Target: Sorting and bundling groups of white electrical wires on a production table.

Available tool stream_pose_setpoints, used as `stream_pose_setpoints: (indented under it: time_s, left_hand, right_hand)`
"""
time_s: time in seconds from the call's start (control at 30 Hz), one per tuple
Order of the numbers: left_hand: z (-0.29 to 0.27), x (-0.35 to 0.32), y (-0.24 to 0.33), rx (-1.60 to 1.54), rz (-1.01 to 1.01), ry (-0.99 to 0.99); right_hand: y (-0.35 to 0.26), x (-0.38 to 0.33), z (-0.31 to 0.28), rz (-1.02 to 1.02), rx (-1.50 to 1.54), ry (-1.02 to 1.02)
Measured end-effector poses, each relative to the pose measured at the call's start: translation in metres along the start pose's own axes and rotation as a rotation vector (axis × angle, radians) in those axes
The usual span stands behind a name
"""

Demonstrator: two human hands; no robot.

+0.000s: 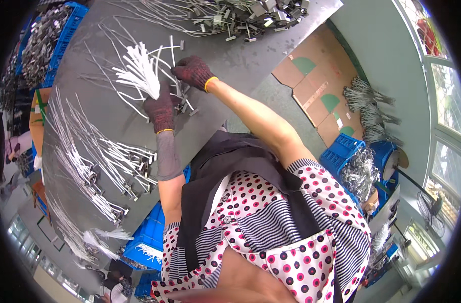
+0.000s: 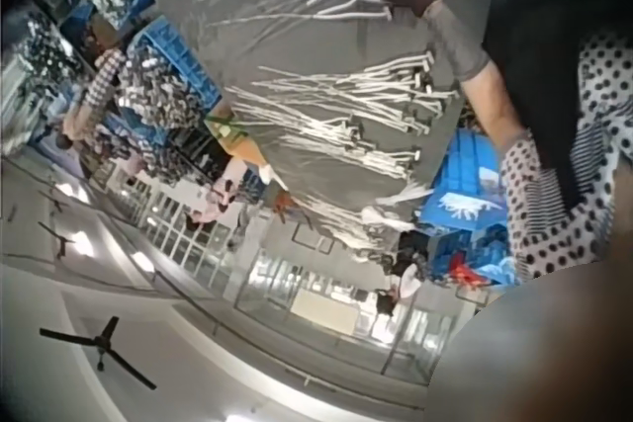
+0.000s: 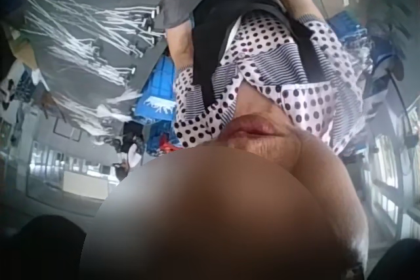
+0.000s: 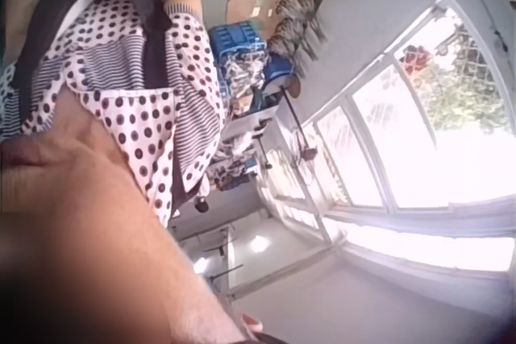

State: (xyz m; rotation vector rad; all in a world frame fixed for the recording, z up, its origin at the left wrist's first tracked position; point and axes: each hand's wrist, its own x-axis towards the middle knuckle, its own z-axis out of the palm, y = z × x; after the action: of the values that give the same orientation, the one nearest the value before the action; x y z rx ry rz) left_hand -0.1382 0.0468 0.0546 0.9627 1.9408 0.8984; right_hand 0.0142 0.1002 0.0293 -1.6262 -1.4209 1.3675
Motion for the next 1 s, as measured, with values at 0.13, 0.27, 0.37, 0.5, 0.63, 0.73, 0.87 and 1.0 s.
stream_pose_setpoints:
  time_s: [0.13,0.27,0.37,0.5,0.63,0.73,0.87,1.0]
  left_hand:
    - [0.031,-0.026,0.028,-0.295,-0.200,-0.267]
    - [0.041,-0.034,0.039,-0.280,-0.264,-0.399]
    - [0.038,-0.033,0.039,-0.503,-0.246,-0.609]
    - [0.049,0.004,0.060,-0.588,-0.110,-0.430]
    - [0.076,0.079,0.076,-0.394,-0.041,-0.277]
    - [0.082,0.132,0.039,0.004,0.077,-0.314]
    - [0.068,0.140,0.027,0.569,0.437,-0.292]
    - [0.018,0.133,0.022,0.652,0.331,-0.382]
  right_hand:
    - [-0.033,-0.042,-0.028,0.114,0.201,-0.004]
    - [0.031,-0.028,-0.036,-0.368,-0.292,0.093]
    - [0.010,-0.031,-0.070,-0.122,-0.378,0.279]
    - [0.014,-0.012,-0.117,-0.175,-0.638,0.639]
    - [0.043,0.021,-0.127,-0.184,-0.940,0.675]
    - [0.022,0.018,-0.122,-0.064,-1.059,0.530]
    - [0.040,0.029,-0.124,0.026,-1.058,0.555]
    - [0.040,0.036,-0.118,-0.041,-1.116,0.589]
